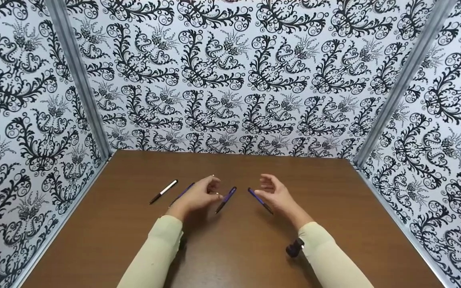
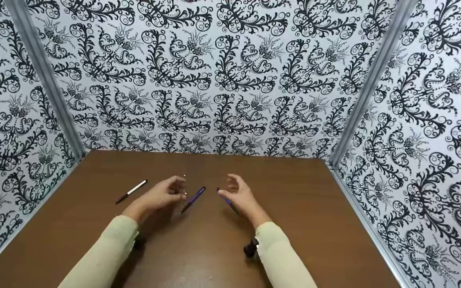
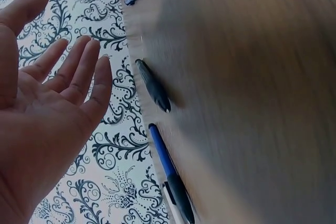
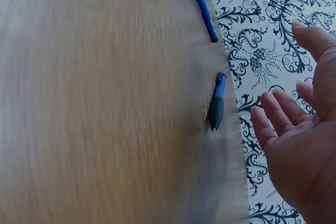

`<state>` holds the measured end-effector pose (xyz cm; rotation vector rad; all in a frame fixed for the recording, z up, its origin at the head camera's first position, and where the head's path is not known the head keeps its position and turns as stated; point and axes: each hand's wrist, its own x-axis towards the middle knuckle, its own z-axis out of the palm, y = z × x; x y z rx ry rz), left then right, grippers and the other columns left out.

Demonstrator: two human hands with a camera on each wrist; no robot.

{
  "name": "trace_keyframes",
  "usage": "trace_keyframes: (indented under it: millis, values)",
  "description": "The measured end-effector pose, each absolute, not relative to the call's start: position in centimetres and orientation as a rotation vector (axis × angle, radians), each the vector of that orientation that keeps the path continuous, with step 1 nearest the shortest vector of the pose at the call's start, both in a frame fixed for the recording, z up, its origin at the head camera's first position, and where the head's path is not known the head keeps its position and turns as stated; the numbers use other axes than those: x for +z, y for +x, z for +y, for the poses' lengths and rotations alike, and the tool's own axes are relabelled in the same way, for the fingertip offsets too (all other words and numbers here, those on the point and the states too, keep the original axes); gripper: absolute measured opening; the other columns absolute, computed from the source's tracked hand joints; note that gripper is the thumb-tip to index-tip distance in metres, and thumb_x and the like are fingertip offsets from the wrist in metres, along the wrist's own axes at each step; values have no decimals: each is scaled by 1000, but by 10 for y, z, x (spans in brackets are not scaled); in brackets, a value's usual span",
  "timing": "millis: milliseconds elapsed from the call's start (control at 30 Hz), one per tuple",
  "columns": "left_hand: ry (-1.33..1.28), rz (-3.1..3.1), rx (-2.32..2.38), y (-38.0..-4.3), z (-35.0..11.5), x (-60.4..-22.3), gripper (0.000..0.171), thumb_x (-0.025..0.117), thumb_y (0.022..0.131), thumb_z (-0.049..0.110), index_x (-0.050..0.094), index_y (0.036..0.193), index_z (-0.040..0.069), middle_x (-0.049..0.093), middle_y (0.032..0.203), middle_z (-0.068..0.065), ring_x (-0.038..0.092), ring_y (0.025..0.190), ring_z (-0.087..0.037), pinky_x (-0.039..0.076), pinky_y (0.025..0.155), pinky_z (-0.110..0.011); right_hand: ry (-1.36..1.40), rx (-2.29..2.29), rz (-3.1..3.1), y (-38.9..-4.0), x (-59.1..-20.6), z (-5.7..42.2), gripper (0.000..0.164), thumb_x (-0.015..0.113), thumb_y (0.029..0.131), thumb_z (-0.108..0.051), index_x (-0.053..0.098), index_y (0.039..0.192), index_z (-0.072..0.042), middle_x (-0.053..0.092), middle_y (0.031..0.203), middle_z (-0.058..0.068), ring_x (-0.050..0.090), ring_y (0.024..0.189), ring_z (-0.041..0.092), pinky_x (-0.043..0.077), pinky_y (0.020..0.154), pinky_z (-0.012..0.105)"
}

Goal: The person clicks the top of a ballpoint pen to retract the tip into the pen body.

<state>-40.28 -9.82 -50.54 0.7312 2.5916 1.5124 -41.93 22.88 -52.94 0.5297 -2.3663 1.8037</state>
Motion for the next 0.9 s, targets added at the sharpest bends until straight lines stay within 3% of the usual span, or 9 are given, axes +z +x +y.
trace_keyframes:
  millis: [167,433,667,900]
  values:
    - [754,2593,1495,-404,-102,-506,52,79,99,7,58,144,-7,67,132,-30,63,128,-52,49,113,-64,557,1765,-2378,-419,-532,222,60,84,95,-2,56,148,6,64,140,29,58,133,58,48,116,63]
    - [765,2626,1471,-403,-112,-502,52,81,98,7,59,142,-8,67,129,-32,63,124,-53,50,110,-64,493,1766,-2442,-421,-533,210,64,87,97,-13,57,153,-1,62,146,29,61,136,48,48,116,60]
    - [703,2613,1501,-402,-121,-503,55,82,98,7,58,145,-7,65,136,-33,61,129,-54,47,115,-65,494,1826,-2379,-421,-530,192,61,83,95,0,55,150,7,61,144,34,59,133,56,45,116,67]
    - [700,2632,1485,-402,-132,-502,52,81,98,9,61,145,-2,65,139,-31,63,131,-49,50,114,-60,534,1830,-2380,-425,-528,181,61,86,96,-8,58,149,2,64,142,26,57,134,56,46,117,62]
